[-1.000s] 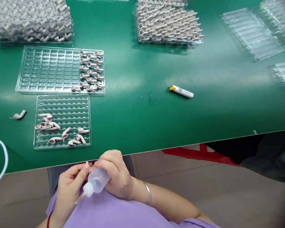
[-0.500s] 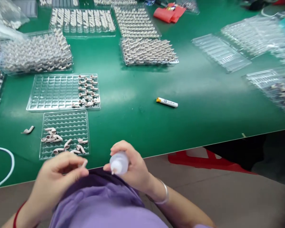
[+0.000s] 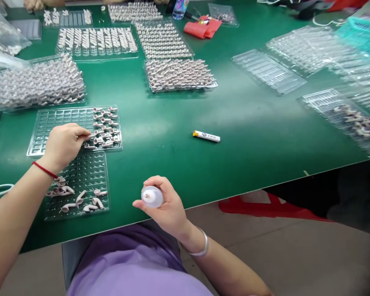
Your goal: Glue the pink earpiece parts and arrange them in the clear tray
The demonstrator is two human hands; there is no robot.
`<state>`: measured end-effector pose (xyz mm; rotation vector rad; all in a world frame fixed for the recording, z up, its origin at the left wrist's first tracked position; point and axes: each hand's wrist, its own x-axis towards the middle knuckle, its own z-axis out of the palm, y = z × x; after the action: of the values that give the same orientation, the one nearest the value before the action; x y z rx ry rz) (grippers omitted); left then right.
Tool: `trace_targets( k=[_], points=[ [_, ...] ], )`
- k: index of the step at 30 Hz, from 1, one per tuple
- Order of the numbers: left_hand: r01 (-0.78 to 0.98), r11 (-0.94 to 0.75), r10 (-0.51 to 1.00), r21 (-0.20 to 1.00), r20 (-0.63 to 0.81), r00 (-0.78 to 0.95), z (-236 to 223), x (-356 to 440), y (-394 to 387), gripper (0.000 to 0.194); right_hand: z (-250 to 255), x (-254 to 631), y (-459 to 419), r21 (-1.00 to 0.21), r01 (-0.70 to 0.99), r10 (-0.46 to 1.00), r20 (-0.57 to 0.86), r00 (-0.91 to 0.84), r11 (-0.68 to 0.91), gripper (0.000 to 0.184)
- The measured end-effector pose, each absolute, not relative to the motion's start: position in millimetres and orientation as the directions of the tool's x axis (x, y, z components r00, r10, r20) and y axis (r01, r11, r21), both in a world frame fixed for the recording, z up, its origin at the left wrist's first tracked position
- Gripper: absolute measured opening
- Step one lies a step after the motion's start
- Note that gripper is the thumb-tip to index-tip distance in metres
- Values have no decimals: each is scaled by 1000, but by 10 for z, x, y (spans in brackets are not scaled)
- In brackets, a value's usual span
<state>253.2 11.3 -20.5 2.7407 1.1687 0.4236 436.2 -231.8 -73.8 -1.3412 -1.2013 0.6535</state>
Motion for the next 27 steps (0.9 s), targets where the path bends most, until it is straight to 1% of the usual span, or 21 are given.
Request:
trace_targets(
  k=[3,6,8,9,10,12,14,15,17,23,27],
  points=[
    [685,-693,721,226,182,669,-140,2523,68,40,-748,4371,-2321,-950,264,907,254,336,168,35],
    [703,-672,740,233,208,639,-51,2511,-100,36,-752,4372,-2330,-959,236,903,237,358,158,36],
    [692,-675,738,257,227,636,0,2497,-297,33,-750,4367,-2331,-965,207,903,230,364,162,36],
    [672,-686,726,278,211,654,18,2486,-411,30,-748,4364,-2330,-966,198,903,228,365,165,35],
    [637,-704,702,314,177,689,31,2471,-527,28,-748,4361,-2329,-967,194,902,228,366,166,35],
    [598,-713,648,366,20,761,41,2431,-736,23,-749,4354,-2327,-967,198,901,227,370,162,36],
    [605,-702,603,376,-138,786,33,2382,-881,20,-752,4348,-2329,-966,206,899,225,376,156,37],
    [615,-695,591,373,-191,784,24,2359,-925,21,-754,4347,-2331,-966,209,898,223,379,152,37],
    [625,-686,579,372,-242,779,0,2326,-967,22,-754,4346,-2335,-967,214,899,216,381,141,37],
    [624,-683,576,378,-245,779,-51,2337,-951,29,-754,4357,-2353,-974,196,912,183,367,117,37],
    [620,-643,605,449,-198,771,-42,2275,-937,35,-762,4366,-2366,-979,182,919,157,363,96,38]
  ],
)
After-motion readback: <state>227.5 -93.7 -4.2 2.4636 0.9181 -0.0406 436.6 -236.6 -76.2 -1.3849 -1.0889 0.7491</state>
